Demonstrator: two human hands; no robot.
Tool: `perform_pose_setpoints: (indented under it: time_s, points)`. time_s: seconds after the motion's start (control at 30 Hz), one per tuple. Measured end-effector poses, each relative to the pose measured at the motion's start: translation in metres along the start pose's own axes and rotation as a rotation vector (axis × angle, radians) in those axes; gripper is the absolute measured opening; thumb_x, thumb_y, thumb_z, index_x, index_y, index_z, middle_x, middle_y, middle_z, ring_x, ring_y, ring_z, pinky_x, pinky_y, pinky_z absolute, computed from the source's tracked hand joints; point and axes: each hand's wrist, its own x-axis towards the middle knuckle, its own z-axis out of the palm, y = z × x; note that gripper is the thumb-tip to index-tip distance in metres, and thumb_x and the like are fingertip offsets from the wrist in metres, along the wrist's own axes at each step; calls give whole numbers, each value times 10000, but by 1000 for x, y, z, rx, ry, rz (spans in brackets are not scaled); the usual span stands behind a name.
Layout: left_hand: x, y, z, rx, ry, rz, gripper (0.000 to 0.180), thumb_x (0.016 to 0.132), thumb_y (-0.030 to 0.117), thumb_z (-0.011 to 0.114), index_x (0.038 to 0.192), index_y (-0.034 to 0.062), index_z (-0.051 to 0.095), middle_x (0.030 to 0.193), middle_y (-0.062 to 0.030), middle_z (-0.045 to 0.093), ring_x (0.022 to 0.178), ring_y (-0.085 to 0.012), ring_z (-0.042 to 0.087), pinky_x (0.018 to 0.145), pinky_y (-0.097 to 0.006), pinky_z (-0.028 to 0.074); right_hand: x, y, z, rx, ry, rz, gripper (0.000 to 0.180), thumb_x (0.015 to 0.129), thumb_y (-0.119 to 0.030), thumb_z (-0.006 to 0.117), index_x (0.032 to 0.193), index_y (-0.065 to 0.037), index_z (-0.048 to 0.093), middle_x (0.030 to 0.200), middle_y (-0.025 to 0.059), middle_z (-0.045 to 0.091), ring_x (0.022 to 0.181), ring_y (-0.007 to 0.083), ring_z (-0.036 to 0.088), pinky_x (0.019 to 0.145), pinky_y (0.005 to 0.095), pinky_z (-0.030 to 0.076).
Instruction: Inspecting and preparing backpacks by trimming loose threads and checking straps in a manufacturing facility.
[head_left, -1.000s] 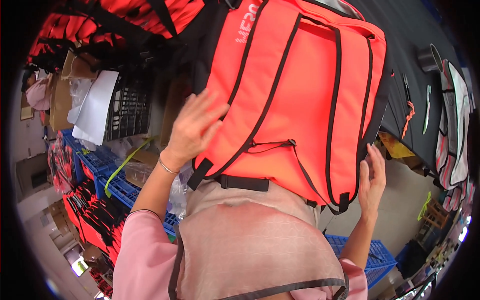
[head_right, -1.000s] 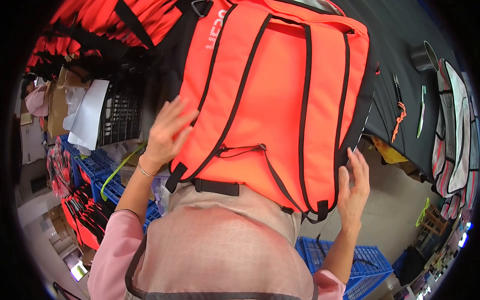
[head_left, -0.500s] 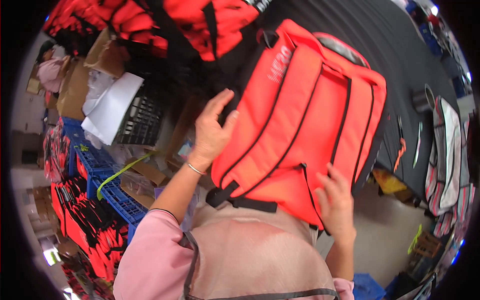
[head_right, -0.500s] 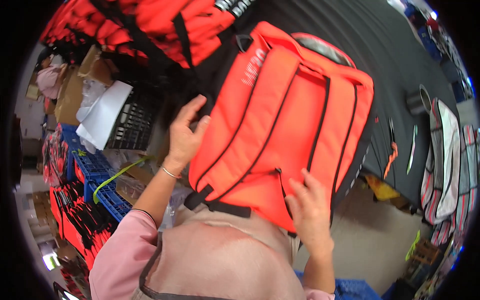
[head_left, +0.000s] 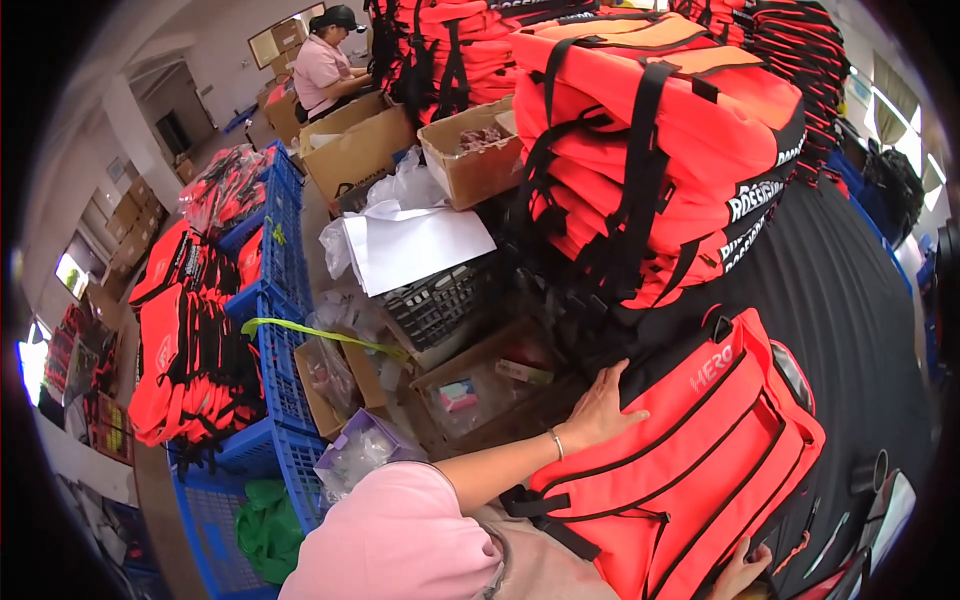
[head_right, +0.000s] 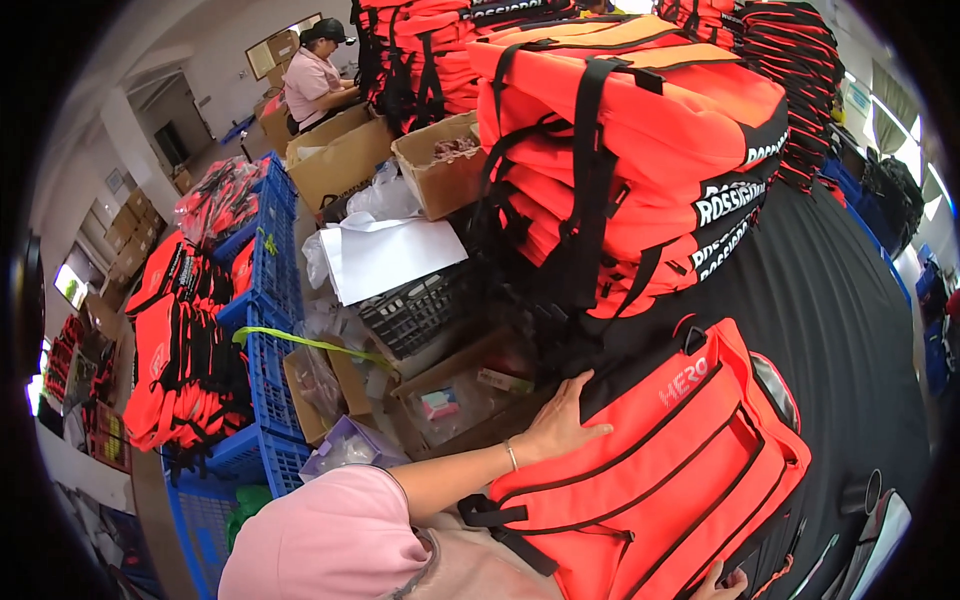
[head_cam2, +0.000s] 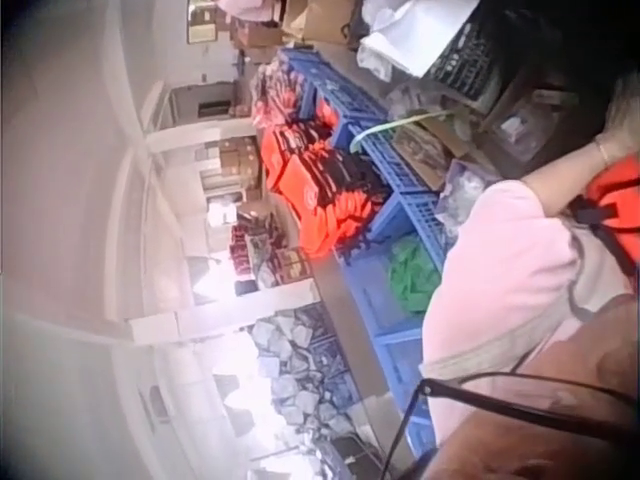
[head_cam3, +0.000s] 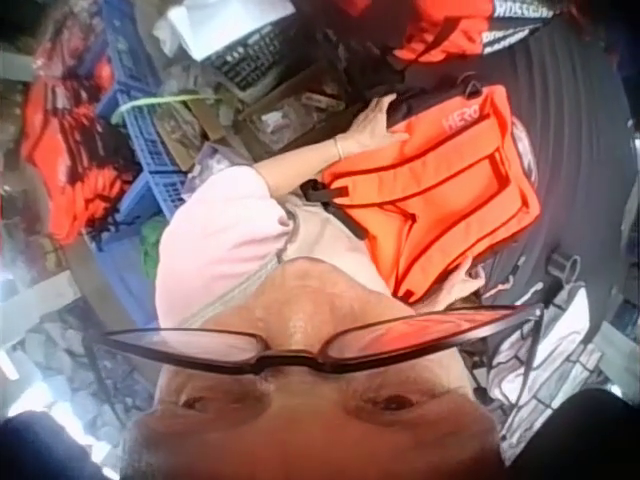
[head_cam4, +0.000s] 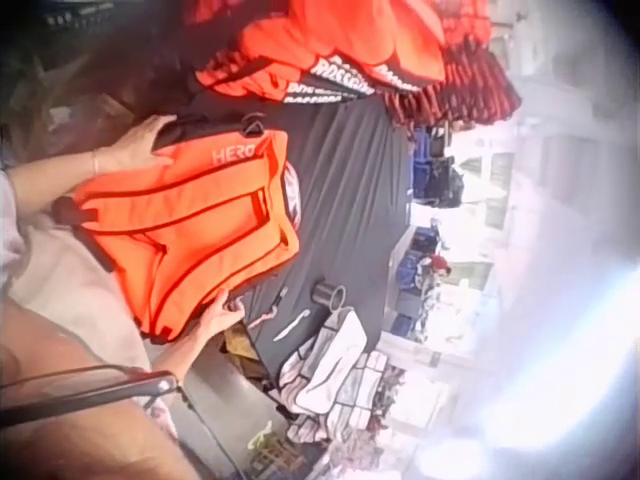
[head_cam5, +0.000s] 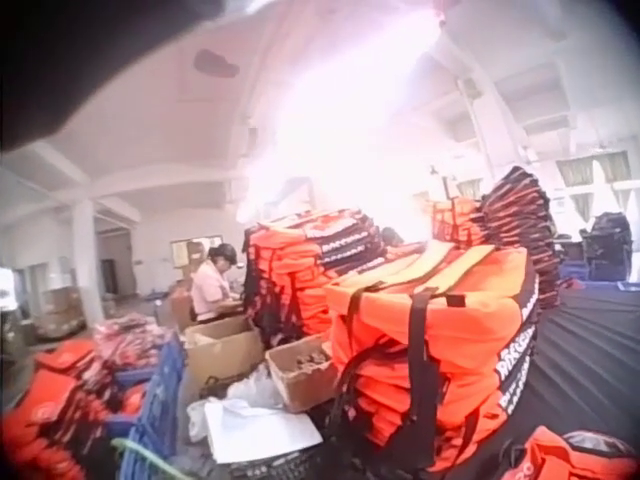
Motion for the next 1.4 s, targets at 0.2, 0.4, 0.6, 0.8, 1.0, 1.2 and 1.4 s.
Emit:
perform_pose_setpoints:
  time_s: [0.2, 0.4, 0.6, 0.8, 1.0, 1.2, 1.4]
  points:
    - [16, -19, 6, 8, -140, -153, 935, 757, 529, 738, 1328, -121, 384, 1231, -343, 552, 1158, -451, 553, 1000, -457, 450, 13, -9, 18, 60, 60, 172, 635, 762, -438, 824, 1061, 73, 596, 990, 221, 660, 942, 311, 618, 841, 393, 505]
    - [7, -17, -1, -180, -173, -16, 550, 806, 399, 716, 1051, -80, 602, 998, -291, 650, 995, -414, 637, 855, -454, 503, 2, -26, -7, 41, -78, 171, 597, 804, -400, 790, 1103, 86, 614, 1010, 223, 668, 976, 353, 621, 899, 422, 501]
    - [-20, 17, -23, -323, -123, 176, 413, 838, 311, 716, 1016, -50, 624, 817, -229, 652, 765, -363, 652, 722, -405, 505, -16, 14, -46, 632, -115, 149, 399, 936, -188, 646, 1191, 108, 564, 1104, 108, 643, 937, 160, 594, 836, 302, 482]
    - [-11, 93, -17, -576, -92, 561, 313, 851, 176, 747, 968, -80, 611, 830, -149, 663, 768, -129, 590, 703, -317, 506, -51, -61, -148, 601, 287, 63, 338, 984, -239, 593, 1154, 53, 602, 1076, 61, 622, 992, 133, 550, 900, 268, 424]
    - [10, 170, -3, -764, -176, 596, 250, 947, 194, 643, 994, -51, 617, 832, -33, 643, 785, -87, 521, 686, -277, 468, -23, -77, -238, 860, 352, -94, 461, 983, -297, 597, 1291, 41, 534, 1209, 84, 619, 1062, 149, 590, 952, 297, 449]
    - [63, 252, 60, -605, -126, 606, 454, 978, 405, 568, 1064, -39, 609, 758, -86, 566, 723, -132, 491, 690, -338, 450, 18, -100, -266, 531, 598, -16, 529, 876, -319, 719, 1237, 48, 597, 1205, 105, 650, 1038, 184, 614, 957, 323, 452]
    - [67, 281, 40, -606, -125, 735, 529, 983, 456, 527, 976, -69, 592, 760, -84, 621, 718, -136, 460, 705, -345, 455, 16, -85, -311, 699, 640, 58, 300, 917, -231, 648, 1076, 24, 653, 973, 115, 700, 793, 135, 634, 726, 272, 507]
